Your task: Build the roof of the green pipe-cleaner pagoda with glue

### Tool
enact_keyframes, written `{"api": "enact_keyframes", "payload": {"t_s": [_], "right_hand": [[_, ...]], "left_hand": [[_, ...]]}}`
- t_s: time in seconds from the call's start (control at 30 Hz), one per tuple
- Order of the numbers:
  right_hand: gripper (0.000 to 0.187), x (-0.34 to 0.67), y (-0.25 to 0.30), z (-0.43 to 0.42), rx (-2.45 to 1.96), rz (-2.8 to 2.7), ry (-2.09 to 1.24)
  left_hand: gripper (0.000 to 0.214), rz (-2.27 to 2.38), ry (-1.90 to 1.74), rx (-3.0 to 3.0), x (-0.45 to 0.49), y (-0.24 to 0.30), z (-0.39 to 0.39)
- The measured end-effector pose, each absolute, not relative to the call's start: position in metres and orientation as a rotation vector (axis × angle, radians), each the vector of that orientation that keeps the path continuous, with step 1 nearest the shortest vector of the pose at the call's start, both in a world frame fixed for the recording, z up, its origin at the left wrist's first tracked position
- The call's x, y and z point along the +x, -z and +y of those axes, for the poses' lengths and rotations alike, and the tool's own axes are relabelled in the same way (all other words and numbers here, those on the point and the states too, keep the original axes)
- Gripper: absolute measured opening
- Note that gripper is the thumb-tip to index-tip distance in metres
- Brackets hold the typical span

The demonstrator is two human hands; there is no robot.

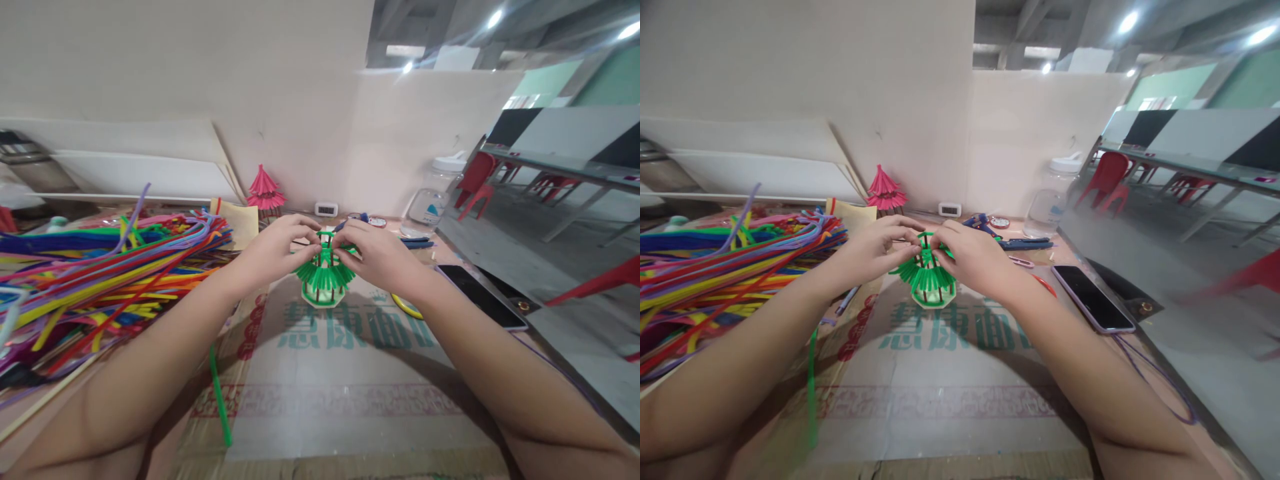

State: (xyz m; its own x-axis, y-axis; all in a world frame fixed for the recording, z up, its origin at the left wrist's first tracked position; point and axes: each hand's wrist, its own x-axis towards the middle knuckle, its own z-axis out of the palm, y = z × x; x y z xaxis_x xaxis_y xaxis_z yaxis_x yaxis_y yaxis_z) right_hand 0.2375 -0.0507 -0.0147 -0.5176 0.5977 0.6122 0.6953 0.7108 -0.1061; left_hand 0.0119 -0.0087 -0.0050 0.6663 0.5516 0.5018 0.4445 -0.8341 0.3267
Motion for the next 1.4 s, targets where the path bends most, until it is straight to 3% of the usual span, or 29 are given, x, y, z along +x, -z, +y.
{"api": "enact_keyframes", "payload": {"t_s": [0.57, 1.03, 1.27, 1.4], "right_hand": [[0.005, 0.235, 0.015, -0.050, -0.996, -2.258, 0.225], [0.012, 0.228, 0.003, -0.062, -0.871, -2.001, 0.430], [0.012, 0.233, 0.000, -0.065, -0.722, -1.818, 0.412], [0.011, 0.234, -0.001, -0.065, -0.718, -1.858, 0.397]], "left_hand": [[0.022, 0.813, -0.900, 2.750, 0.011, 0.004, -0.009], [0.029, 0.842, -1.185, 2.700, 0.034, -0.010, -0.061], [0.045, 0.719, -1.150, 2.486, 0.039, 0.004, -0.072], [0.031, 0.749, -1.168, 2.399, 0.036, -0.005, -0.068]]}}
